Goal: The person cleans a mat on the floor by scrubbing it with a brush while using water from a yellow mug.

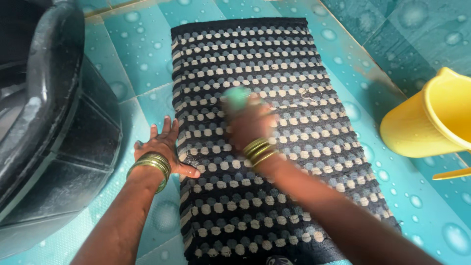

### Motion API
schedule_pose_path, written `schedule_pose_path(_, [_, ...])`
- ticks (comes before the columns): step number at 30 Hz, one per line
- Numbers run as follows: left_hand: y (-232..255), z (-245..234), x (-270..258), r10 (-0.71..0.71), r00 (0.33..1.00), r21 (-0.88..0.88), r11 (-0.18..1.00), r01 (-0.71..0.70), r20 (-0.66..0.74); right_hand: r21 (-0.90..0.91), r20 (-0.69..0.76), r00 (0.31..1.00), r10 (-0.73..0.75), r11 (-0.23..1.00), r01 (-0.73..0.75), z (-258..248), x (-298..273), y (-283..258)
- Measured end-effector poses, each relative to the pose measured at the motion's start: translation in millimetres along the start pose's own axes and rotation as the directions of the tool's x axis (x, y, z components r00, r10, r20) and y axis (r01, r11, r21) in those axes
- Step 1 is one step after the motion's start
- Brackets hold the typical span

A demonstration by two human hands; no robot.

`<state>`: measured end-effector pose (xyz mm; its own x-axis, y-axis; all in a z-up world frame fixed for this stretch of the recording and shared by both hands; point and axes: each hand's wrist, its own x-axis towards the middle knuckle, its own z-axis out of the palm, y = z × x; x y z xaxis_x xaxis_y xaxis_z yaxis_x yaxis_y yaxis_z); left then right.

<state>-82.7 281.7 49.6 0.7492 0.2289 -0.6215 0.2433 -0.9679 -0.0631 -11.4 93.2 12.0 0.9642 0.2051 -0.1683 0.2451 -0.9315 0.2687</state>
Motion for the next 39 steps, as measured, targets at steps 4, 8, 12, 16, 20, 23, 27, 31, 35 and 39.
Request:
schedule_pose_path(4, [-0.4,0.2,-2.0,0.009,0.999,0.156,0.988,-0.014,0.033,0.074,-0.439,0.808,-0.393,0.880,0.468,2.5,-46.2,-52.6])
schedule_pose_path(8, [4.6,1.0,-5.8,-0.023,0.999,0.132,0.991,0.028,-0.038,0.286,0.019,1.000,0.022,0.958,-0.026,20.4,-8.8,72.9])
schedule_pose_path(12, [8.5,-0.1,-12.2,-0.028,0.998,0.219,0.975,0.040,-0.059,0.139,-0.091,0.960,0.265,0.958,-0.251,10.8,-8.2,151.8])
schedule_pose_path(16, [12.1,-5.9,-14.8,-0.037,0.996,0.253,0.966,0.057,-0.084,0.181,0.075,0.921,0.382,0.903,-0.389,-14.0,-1.2,57.0])
schedule_pose_path(20, [10.8,-6.7,-16.8,-0.026,0.993,0.279,0.959,0.057,-0.113,0.192,0.047,0.900,-0.433,0.888,0.417,-17.8,-76.5,-27.6])
schedule_pose_path(23, [9.1,-0.6,-18.1,-0.045,0.987,0.250,0.965,0.082,-0.151,0.153,-0.176,0.842,-0.511,0.831,0.536,-12.0,-52.2,-22.8])
schedule_pose_path(27, [7.5,9.8,-20.5,-0.074,0.965,0.178,0.976,0.121,-0.251,0.135,-0.159,0.868,-0.470,0.861,0.491,-34.7,38.3,-15.4])
schedule_pose_path(31, [8.1,4.7,-18.1,-0.071,0.976,0.209,0.971,0.114,-0.204,-0.094,-0.234,0.735,-0.636,0.767,0.634,-34.0,17.1,-18.3])
schedule_pose_path(35, [4.5,12.0,-18.4,-0.064,0.960,0.147,0.983,0.108,-0.272,0.009,-0.236,0.671,-0.703,0.689,0.725,-3.8,-78.2,-11.8])
schedule_pose_path(39, [10.7,1.4,-12.6,-0.082,0.978,0.217,0.968,0.123,-0.190,0.126,-0.186,0.716,-0.672,0.707,0.696,-12.5,-13.5,-6.6])
